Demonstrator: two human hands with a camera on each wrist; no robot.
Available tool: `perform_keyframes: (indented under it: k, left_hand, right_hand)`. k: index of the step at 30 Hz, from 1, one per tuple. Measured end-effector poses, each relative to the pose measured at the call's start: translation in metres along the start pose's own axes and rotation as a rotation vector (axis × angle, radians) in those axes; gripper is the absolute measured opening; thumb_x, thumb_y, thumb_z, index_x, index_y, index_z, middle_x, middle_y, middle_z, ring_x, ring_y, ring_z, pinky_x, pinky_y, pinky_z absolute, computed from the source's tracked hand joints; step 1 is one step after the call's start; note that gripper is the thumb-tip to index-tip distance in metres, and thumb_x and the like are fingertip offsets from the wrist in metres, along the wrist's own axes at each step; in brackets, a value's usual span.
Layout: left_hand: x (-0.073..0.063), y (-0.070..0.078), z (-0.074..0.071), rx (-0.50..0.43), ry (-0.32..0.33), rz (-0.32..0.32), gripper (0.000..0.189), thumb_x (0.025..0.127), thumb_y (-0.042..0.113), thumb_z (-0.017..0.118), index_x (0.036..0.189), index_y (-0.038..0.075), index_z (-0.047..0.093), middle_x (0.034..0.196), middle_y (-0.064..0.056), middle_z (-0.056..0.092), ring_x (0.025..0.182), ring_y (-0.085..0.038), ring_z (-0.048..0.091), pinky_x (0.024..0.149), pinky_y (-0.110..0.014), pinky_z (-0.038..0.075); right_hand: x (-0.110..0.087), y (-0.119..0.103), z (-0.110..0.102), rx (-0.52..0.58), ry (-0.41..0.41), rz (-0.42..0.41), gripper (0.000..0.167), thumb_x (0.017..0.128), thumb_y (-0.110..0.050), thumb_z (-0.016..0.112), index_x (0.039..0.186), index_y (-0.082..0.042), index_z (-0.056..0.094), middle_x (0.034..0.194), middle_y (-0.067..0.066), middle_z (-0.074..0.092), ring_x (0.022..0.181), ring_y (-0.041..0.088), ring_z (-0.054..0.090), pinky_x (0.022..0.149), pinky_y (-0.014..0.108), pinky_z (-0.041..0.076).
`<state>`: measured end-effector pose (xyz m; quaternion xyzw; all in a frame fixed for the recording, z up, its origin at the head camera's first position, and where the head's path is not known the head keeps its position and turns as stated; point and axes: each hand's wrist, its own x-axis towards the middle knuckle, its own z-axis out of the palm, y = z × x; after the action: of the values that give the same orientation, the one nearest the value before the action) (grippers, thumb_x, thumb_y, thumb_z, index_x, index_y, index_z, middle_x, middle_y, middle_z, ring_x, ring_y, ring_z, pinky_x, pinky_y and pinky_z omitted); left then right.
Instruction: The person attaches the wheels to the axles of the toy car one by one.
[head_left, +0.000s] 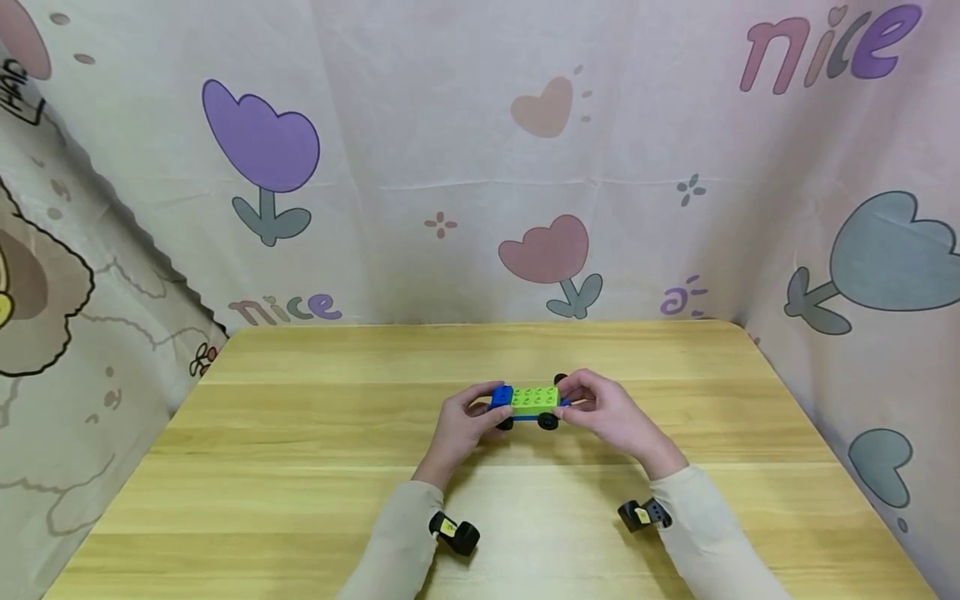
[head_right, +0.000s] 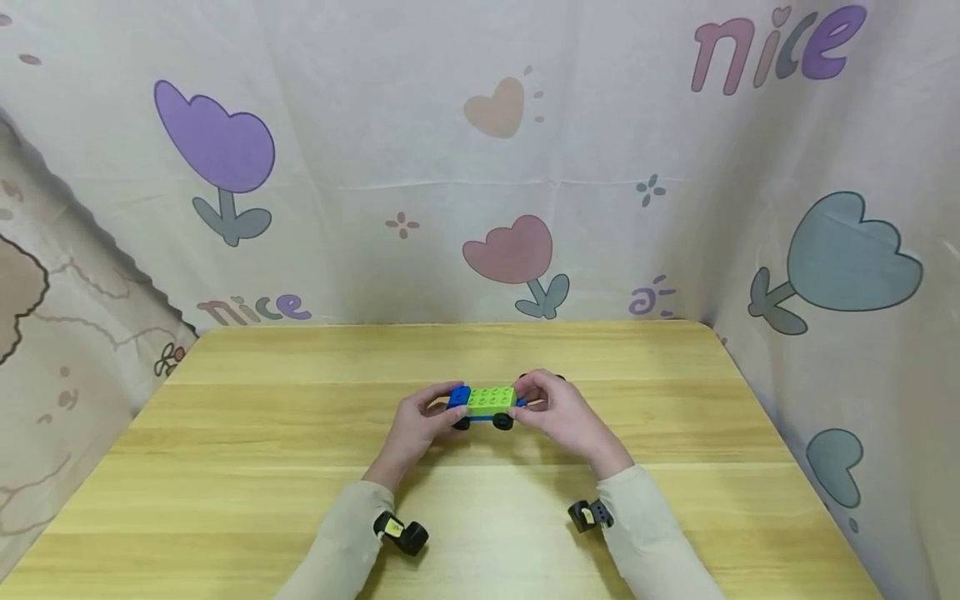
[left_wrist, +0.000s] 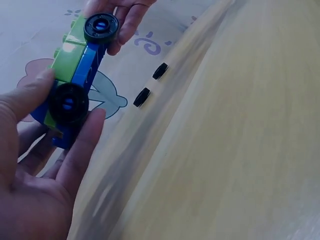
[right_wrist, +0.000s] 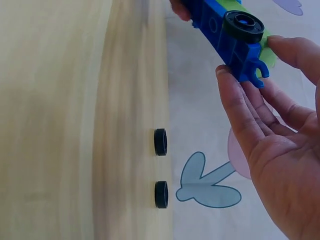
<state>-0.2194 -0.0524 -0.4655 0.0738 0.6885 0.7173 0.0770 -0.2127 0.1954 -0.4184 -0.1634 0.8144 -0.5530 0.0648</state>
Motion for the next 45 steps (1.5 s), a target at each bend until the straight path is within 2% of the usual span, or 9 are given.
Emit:
perform_keyframes:
  k: [3, 7, 19, 22, 28, 32, 37, 41, 45]
  left_hand:
    - [0.0, -0.001, 0.0, 0.046, 0.032, 0.028, 0.045, 0.089, 0.025, 0.075, 0.13, 0.009, 0.064, 0.117, -0.015, 0.063, 0.095, -0.02, 0.063, 0.071, -0.029, 0.053]
    - [0.003, -0.001, 0.001, 0.018, 0.039, 0.052, 0.046, 0.09, 0.027, 0.074, 0.13, 0.007, 0.063, 0.119, -0.016, 0.062, 0.098, -0.021, 0.063, 0.072, -0.027, 0.051]
    - [0.003, 0.001, 0.003, -0.113, 0.022, 0.041, 0.046, 0.09, 0.007, 0.072, 0.132, -0.003, 0.058, 0.128, -0.022, 0.055, 0.106, -0.025, 0.063, 0.081, -0.029, 0.055]
    - [0.002, 0.002, 0.003, -0.134, 0.022, 0.065, 0.044, 0.09, 0.003, 0.07, 0.132, -0.004, 0.058, 0.13, -0.022, 0.054, 0.107, -0.026, 0.062, 0.082, -0.03, 0.055]
    - [0.001, 0.003, 0.003, -0.173, 0.002, 0.127, 0.045, 0.088, -0.005, 0.069, 0.131, -0.005, 0.057, 0.132, -0.02, 0.055, 0.112, -0.029, 0.059, 0.085, -0.032, 0.054]
    - [0.001, 0.004, 0.004, -0.204, -0.018, 0.172, 0.047, 0.086, -0.009, 0.068, 0.131, -0.006, 0.055, 0.133, -0.02, 0.054, 0.113, -0.029, 0.057, 0.086, -0.033, 0.054]
    - [0.001, 0.005, 0.008, -0.214, -0.039, 0.214, 0.053, 0.086, -0.006, 0.07, 0.135, -0.006, 0.049, 0.139, -0.019, 0.047, 0.109, -0.026, 0.058, 0.087, -0.03, 0.053]
    - [0.001, 0.006, 0.01, -0.215, -0.028, 0.207, 0.054, 0.087, -0.003, 0.071, 0.135, -0.006, 0.047, 0.135, -0.019, 0.048, 0.108, -0.023, 0.059, 0.088, -0.029, 0.052]
    - [0.002, 0.007, 0.012, -0.189, -0.001, 0.194, 0.052, 0.088, 0.0, 0.072, 0.135, -0.005, 0.05, 0.132, -0.018, 0.051, 0.11, -0.024, 0.058, 0.09, -0.029, 0.051]
  right_hand:
    - [0.0, 0.002, 0.001, 0.015, -0.002, -0.008, 0.03, 0.087, -0.005, 0.074, 0.112, 0.003, 0.059, 0.107, 0.016, 0.061, 0.096, 0.028, 0.064, 0.08, 0.03, 0.055]
    - [0.0, 0.002, 0.001, 0.024, -0.017, -0.017, 0.031, 0.086, -0.006, 0.075, 0.112, 0.003, 0.059, 0.108, 0.016, 0.061, 0.097, 0.029, 0.063, 0.08, 0.03, 0.055]
    - [-0.004, 0.002, 0.001, 0.055, -0.084, 0.012, 0.036, 0.092, -0.014, 0.07, 0.118, 0.006, 0.056, 0.108, 0.017, 0.06, 0.094, 0.028, 0.061, 0.083, 0.043, 0.053]
    - [-0.004, 0.002, 0.002, 0.05, -0.113, 0.025, 0.041, 0.093, -0.016, 0.069, 0.123, 0.008, 0.054, 0.11, 0.016, 0.06, 0.096, 0.029, 0.061, 0.085, 0.041, 0.053]
    - [-0.001, 0.006, 0.002, 0.076, -0.18, 0.046, 0.045, 0.094, -0.016, 0.067, 0.125, 0.013, 0.053, 0.104, 0.016, 0.063, 0.099, 0.034, 0.061, 0.089, 0.049, 0.051]
    - [0.0, 0.008, 0.002, 0.088, -0.19, 0.055, 0.043, 0.093, -0.014, 0.068, 0.122, 0.013, 0.054, 0.103, 0.015, 0.063, 0.097, 0.03, 0.061, 0.086, 0.043, 0.053]
    - [0.0, 0.01, 0.003, 0.171, -0.203, 0.092, 0.045, 0.091, -0.011, 0.07, 0.122, 0.014, 0.05, 0.105, 0.017, 0.061, 0.097, 0.027, 0.06, 0.085, 0.042, 0.053]
    - [0.0, 0.011, 0.004, 0.236, -0.22, 0.124, 0.046, 0.09, -0.011, 0.07, 0.122, 0.014, 0.047, 0.106, 0.018, 0.059, 0.096, 0.026, 0.06, 0.085, 0.047, 0.052]
    - [0.002, 0.011, 0.006, 0.255, -0.238, 0.131, 0.044, 0.09, -0.01, 0.07, 0.119, 0.012, 0.046, 0.103, 0.017, 0.058, 0.093, 0.026, 0.059, 0.082, 0.045, 0.053]
